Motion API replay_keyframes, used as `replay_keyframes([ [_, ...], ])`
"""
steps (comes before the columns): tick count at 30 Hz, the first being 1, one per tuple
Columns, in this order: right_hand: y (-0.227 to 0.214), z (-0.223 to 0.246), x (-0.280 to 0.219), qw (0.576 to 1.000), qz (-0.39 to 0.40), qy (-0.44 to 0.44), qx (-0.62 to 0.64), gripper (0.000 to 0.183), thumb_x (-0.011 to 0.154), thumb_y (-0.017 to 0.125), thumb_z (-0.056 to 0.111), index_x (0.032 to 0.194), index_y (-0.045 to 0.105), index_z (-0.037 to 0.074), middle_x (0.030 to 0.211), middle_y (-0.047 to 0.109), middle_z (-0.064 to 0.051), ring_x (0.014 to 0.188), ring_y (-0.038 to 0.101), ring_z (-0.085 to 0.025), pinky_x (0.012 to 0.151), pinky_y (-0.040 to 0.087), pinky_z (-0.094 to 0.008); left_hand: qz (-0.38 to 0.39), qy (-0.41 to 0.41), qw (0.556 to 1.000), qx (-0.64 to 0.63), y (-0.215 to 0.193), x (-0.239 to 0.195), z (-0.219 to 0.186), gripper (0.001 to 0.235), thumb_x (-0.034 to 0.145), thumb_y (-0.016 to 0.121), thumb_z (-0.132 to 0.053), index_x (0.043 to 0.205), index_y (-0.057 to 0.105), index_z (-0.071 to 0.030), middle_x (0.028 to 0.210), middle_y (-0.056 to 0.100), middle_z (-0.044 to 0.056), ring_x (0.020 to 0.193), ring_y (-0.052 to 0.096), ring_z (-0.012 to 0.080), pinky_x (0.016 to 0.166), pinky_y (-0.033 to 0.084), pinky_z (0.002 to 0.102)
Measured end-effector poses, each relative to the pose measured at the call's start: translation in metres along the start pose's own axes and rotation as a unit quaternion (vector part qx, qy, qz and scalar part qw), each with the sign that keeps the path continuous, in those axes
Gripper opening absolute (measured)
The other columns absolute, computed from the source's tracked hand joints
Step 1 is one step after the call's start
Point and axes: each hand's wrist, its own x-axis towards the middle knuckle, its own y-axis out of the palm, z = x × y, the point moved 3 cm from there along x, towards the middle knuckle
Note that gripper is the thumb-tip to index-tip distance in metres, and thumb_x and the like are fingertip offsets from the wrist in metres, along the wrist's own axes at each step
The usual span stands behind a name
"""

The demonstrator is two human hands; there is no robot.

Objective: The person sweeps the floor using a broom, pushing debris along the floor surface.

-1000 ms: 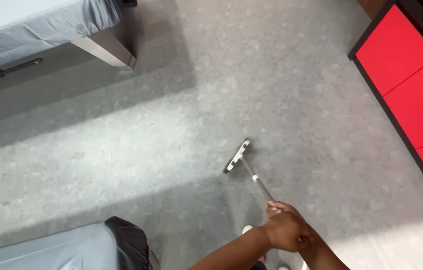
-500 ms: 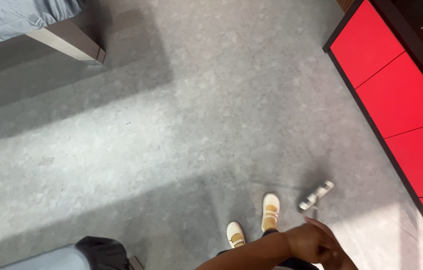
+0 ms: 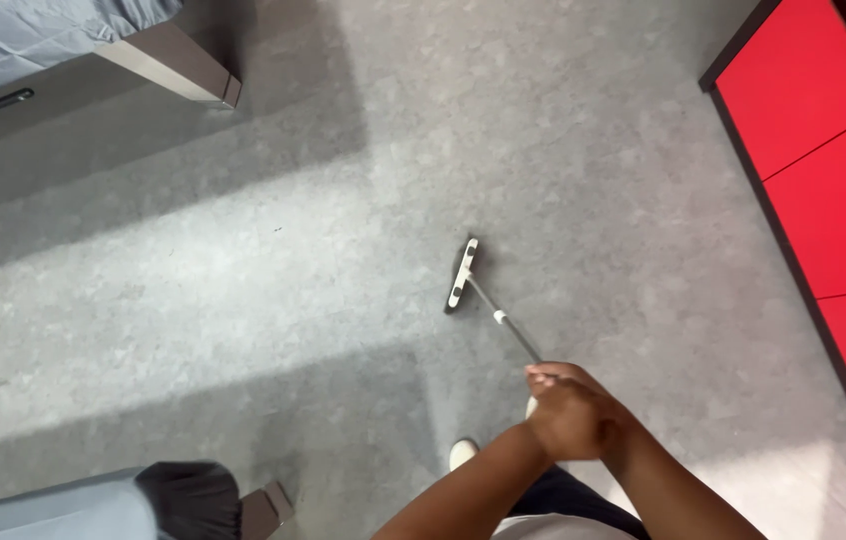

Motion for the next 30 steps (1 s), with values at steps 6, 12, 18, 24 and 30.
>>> replay_keyframes([
  [6, -0.068, 0.011, -0.098, 0.987, -0.043, -0.141, -0.068, 0.057, 0.096, 0.048, 0.029, 0.148, 0.047, 0.003, 0.145, 0.055, -0.017, 0.140, 0.050, -0.029, 0.117, 0.034, -0.041, 0.094, 0.178, 0.975, -0.096, 0.016, 0.047, -0.093, 0.023, 0.084, 0.070, -0.031, 0.098, 0.079, -0.016, 0.093, 0.074, 0.012, 0.091, 0.068, 0.0332, 0.083, 0.049, 0.054],
  [12, -0.081, 0.035, -0.154, 0.962, -0.068, -0.217, -0.150, 0.059, 0.095, 0.050, 0.027, 0.149, 0.045, 0.003, 0.147, 0.053, -0.017, 0.142, 0.047, -0.029, 0.117, 0.033, -0.042, 0.127, 0.192, 0.954, -0.195, 0.054, 0.064, -0.092, 0.020, 0.096, 0.064, -0.031, 0.093, 0.075, -0.014, 0.082, 0.072, 0.008, 0.082, 0.069, 0.0268, 0.079, 0.052, 0.044],
  [18, -0.026, 0.091, -0.153, 0.989, -0.092, -0.115, -0.033, 0.065, 0.089, 0.060, 0.031, 0.149, 0.047, 0.008, 0.146, 0.052, -0.013, 0.142, 0.048, -0.027, 0.117, 0.037, -0.043, 0.020, 0.135, 0.968, -0.211, 0.052, 0.071, -0.042, 0.023, 0.102, 0.066, -0.027, 0.088, 0.071, -0.009, 0.076, 0.070, 0.007, 0.076, 0.069, 0.0255, 0.078, 0.055, 0.038],
  [24, 0.047, 0.146, -0.090, 0.996, 0.011, -0.054, -0.066, 0.066, 0.089, 0.058, 0.030, 0.149, 0.045, 0.007, 0.148, 0.051, -0.012, 0.143, 0.048, -0.026, 0.117, 0.036, -0.042, -0.064, 0.026, 0.983, -0.168, 0.007, 0.032, -0.003, 0.017, 0.084, 0.064, -0.010, 0.095, 0.077, -0.011, 0.088, 0.073, 0.008, 0.084, 0.071, 0.0285, 0.084, 0.056, 0.040],
  [30, 0.088, 0.193, -0.053, 0.993, 0.046, -0.058, -0.094, 0.066, 0.089, 0.056, 0.028, 0.150, 0.043, 0.006, 0.149, 0.050, -0.011, 0.144, 0.047, -0.025, 0.117, 0.034, -0.040, -0.025, -0.035, 0.996, -0.074, -0.034, 0.064, 0.040, 0.012, 0.091, 0.068, -0.021, 0.094, 0.078, -0.014, 0.084, 0.074, 0.008, 0.080, 0.070, 0.0292, 0.086, 0.055, 0.042],
])
